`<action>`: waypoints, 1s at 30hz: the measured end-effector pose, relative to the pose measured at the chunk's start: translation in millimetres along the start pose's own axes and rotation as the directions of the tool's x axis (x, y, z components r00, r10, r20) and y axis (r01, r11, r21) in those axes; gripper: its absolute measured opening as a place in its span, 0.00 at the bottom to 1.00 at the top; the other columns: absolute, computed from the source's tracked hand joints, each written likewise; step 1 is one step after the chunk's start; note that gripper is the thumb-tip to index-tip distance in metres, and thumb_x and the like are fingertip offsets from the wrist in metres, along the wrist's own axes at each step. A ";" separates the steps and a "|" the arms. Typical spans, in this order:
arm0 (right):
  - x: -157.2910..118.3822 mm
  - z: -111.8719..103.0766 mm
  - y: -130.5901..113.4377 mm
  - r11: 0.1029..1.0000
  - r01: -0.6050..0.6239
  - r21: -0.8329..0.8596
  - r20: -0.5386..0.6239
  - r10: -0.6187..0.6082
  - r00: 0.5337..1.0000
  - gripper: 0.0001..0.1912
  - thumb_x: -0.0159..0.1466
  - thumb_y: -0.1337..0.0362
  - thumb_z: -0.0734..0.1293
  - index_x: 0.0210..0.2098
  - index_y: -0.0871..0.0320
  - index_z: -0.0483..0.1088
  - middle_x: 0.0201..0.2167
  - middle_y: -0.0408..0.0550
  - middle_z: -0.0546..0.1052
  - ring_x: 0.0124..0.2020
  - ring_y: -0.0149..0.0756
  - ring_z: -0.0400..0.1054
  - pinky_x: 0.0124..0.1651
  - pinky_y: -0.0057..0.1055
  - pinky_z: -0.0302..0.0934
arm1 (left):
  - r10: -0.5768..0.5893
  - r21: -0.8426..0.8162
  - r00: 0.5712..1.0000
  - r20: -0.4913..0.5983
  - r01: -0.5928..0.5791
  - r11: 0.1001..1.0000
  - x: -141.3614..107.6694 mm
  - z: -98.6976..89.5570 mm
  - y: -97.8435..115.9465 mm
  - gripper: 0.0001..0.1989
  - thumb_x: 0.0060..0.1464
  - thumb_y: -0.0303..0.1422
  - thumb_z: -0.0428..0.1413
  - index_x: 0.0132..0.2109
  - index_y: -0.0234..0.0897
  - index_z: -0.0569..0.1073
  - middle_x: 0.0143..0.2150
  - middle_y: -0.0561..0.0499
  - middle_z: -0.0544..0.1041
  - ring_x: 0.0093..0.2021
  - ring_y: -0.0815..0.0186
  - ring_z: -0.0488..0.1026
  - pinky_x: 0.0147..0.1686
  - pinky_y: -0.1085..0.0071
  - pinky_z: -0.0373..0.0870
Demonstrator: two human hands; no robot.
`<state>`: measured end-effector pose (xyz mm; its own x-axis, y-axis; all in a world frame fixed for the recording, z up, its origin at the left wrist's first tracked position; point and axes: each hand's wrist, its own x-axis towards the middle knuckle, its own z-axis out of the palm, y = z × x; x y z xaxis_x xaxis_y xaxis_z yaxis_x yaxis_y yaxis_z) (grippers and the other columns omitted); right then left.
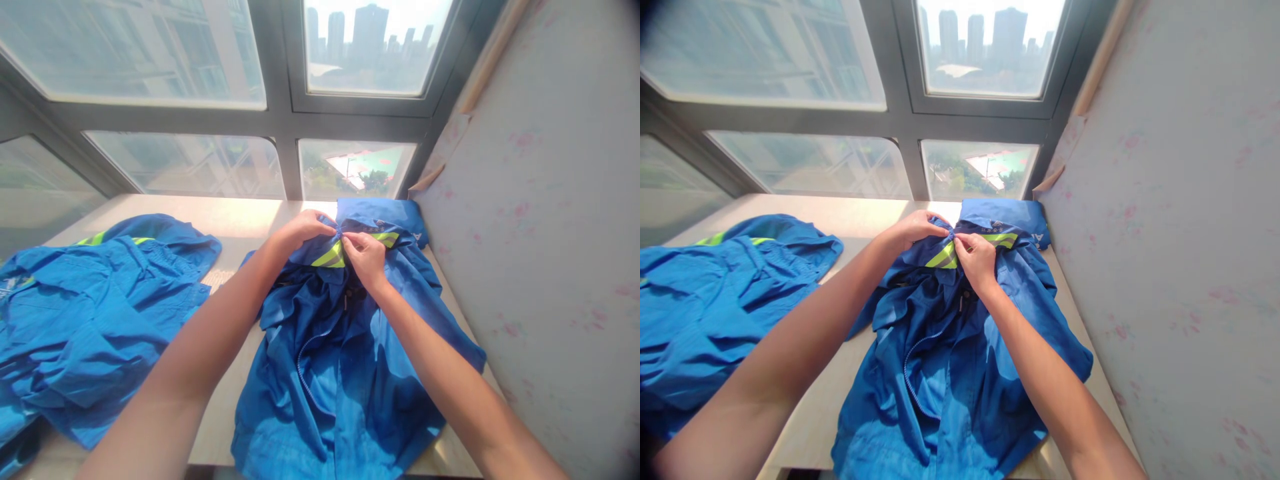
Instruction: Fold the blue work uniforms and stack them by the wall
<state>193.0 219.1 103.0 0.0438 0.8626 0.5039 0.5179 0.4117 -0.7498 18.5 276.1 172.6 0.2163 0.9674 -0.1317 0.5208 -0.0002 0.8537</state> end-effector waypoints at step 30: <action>-35.9 -31.3 16.8 0.999 -0.040 0.010 0.101 0.039 0.994 0.18 0.64 0.67 0.60 0.48 0.56 0.77 0.42 0.49 0.82 0.45 0.39 0.75 0.49 0.34 0.69 | 0.235 0.063 0.972 -0.020 -0.233 0.970 -11.6 9.4 -38.4 0.16 0.42 0.38 0.65 0.39 0.36 0.82 0.37 0.48 0.81 0.40 0.60 0.77 0.39 0.70 0.72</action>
<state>226.9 185.8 85.7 -0.0222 0.9033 0.4285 0.5072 0.3795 -0.7737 3.7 262.5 136.6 0.3160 0.9452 0.0825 0.5066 -0.2416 0.8276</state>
